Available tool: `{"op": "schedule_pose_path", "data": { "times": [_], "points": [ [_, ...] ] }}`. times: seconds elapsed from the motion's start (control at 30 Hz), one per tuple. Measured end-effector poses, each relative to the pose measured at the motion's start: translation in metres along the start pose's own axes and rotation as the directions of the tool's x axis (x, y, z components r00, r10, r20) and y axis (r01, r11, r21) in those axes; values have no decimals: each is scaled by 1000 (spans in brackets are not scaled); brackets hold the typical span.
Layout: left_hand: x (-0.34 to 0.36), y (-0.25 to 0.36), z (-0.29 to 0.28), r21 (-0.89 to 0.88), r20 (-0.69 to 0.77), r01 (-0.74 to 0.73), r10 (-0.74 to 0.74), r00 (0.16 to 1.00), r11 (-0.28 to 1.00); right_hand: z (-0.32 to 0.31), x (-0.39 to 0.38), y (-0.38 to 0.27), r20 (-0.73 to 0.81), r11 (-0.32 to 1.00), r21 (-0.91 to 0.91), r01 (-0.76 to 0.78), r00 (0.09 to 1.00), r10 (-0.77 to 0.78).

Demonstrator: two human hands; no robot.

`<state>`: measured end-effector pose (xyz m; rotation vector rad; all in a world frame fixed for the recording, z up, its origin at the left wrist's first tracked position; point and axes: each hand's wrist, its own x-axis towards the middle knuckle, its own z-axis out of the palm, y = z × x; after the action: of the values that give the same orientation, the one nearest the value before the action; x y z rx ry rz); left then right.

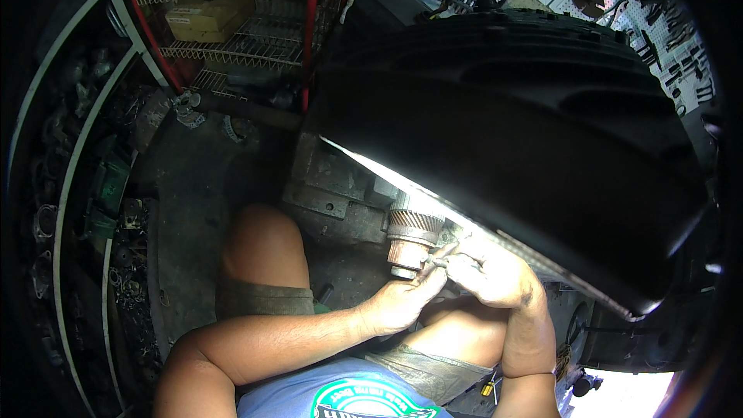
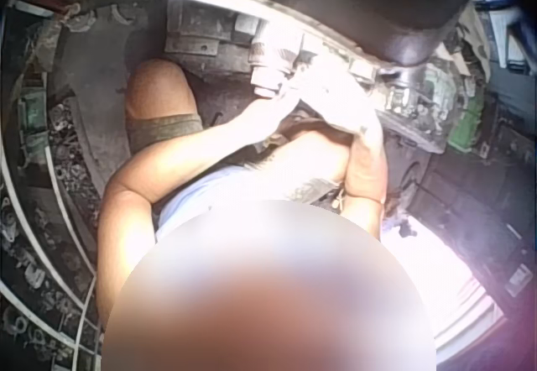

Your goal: The person sits on the floor in a workshop and uses a rotary tool to work on a cylindrical mechanical component. They adjust a portable work light to illuminate the part and continue using the tool on the component's surface.

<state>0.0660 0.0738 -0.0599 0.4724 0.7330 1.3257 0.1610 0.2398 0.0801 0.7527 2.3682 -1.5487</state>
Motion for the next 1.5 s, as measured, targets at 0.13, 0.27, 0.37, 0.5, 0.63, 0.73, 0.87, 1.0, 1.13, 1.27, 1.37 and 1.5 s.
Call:
{"op": "schedule_pose_path", "data": {
  "times": [0.13,0.27,0.37,0.5,0.63,0.73,0.87,1.0,1.13,1.27,1.37,1.5],
  "points": [
    [-2,3,0,25,-5,3,-3,1000,1000,-4,3,1,63,977,-205,53,997,-41],
    [-5,11,1,122,-15,1,1,1000,992,-3,4,1,79,992,35,125,989,-128],
    [-5,11,0,117,-25,50,-47,999,992,0,3,1,64,995,52,82,994,-85],
    [-2,5,0,90,-52,100,-95,994,991,0,2,-2,56,993,111,41,997,-47],
    [1,4,2,5,-32,31,-31,999,1000,-7,4,-4,90,962,-252,107,992,-87],
    [-1,6,0,55,-39,71,-69,997,996,-6,1,4,33,987,-124,105,994,-102],
    [-3,7,0,79,-44,98,-95,995,992,-14,2,27,110,950,-281,137,988,-110],
    [-1,6,3,11,-51,72,-71,996,997,-18,5,39,130,921,-353,167,983,-129],
    [-3,9,2,76,-58,66,-62,996,995,-15,3,22,87,963,-228,145,988,-128],
    [-4,12,1,98,-63,123,-118,991,988,-10,3,-1,60,977,-159,141,989,-133],
    [-1,10,2,40,-21,84,-83,996,996,-8,5,-8,46,980,-141,138,990,-133],
    [3,5,4,-43,-5,22,-22,1000,999,-8,6,-9,33,982,-129,134,991,-131]
  ]
}}
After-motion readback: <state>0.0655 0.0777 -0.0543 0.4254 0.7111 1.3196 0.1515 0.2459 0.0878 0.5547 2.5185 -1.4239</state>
